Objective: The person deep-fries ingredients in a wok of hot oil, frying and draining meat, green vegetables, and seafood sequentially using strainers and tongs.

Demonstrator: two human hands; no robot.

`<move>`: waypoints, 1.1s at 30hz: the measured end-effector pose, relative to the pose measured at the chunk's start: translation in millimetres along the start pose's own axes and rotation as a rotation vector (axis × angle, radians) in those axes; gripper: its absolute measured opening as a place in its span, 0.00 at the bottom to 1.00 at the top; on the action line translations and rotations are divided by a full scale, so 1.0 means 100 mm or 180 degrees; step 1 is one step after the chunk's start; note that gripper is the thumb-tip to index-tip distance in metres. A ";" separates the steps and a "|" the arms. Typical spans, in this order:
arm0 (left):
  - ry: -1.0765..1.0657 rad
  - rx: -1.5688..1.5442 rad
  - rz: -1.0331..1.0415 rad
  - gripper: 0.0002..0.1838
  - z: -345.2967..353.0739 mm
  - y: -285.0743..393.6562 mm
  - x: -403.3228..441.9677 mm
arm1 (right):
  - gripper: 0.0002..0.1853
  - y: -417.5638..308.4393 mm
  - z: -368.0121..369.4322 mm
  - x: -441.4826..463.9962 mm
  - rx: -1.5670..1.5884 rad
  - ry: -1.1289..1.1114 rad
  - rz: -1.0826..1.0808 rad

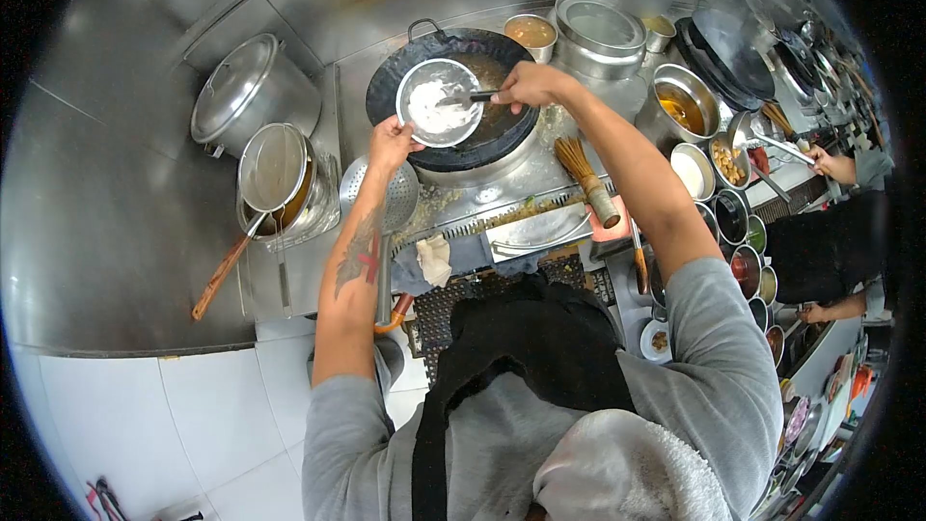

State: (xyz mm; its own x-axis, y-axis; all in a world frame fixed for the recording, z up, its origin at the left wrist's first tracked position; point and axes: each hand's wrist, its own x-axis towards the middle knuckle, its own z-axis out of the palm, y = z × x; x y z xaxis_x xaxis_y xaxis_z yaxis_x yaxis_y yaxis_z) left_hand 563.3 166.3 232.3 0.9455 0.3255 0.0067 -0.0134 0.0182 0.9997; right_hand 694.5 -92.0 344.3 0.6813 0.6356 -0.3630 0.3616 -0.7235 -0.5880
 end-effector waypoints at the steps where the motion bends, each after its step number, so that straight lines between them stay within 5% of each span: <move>1: 0.0030 0.0217 0.0031 0.09 0.05 -0.04 0.07 | 0.19 0.08 0.15 0.07 -0.0108 -0.0041 -0.0469; 2: 0.0086 0.0448 0.0055 0.09 0.11 -0.05 0.15 | 0.19 0.10 0.25 0.10 -0.0209 -0.0098 -0.0962; 4: 0.0182 0.0276 0.0151 0.08 0.17 -0.03 0.16 | 0.18 0.05 0.29 0.01 -0.0221 -0.0105 -0.0829; 6: 0.0929 0.1568 -0.0257 0.07 0.20 0.19 0.15 | 0.17 -0.12 0.35 -0.19 -0.1553 0.0865 -0.0489; 14: 0.2023 0.1325 -0.0743 0.08 -0.29 0.22 0.01 | 0.12 -0.36 0.01 0.70 -0.2163 0.1238 -0.0519; 17: 0.2216 0.1056 -0.0768 0.07 -0.22 0.34 -0.10 | 0.12 -0.63 0.06 1.21 -0.2257 0.1347 -0.0044; 24: 0.1780 0.1278 -0.0632 0.07 -0.19 0.50 -0.28 | 0.14 -0.74 0.00 1.41 -0.2431 0.1193 0.0081; 29: 0.1668 0.2196 -0.0098 0.08 -0.22 0.46 -0.03 | 0.16 -0.74 -0.16 0.87 -0.2079 0.1472 0.0067; 33: 0.1029 0.2243 -0.0296 0.07 -0.18 0.60 0.11 | 0.24 -0.71 -0.17 -0.03 -0.1664 0.1389 -0.0218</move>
State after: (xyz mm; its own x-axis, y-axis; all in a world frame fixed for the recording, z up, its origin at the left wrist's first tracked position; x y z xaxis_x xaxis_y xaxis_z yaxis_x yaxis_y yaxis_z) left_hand 566.8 187.6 291.5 0.7895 0.6133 0.0237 0.3734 -0.5106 0.7745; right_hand 678.0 -47.2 399.4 0.8005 0.5972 0.0518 0.5981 -0.7902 -0.1333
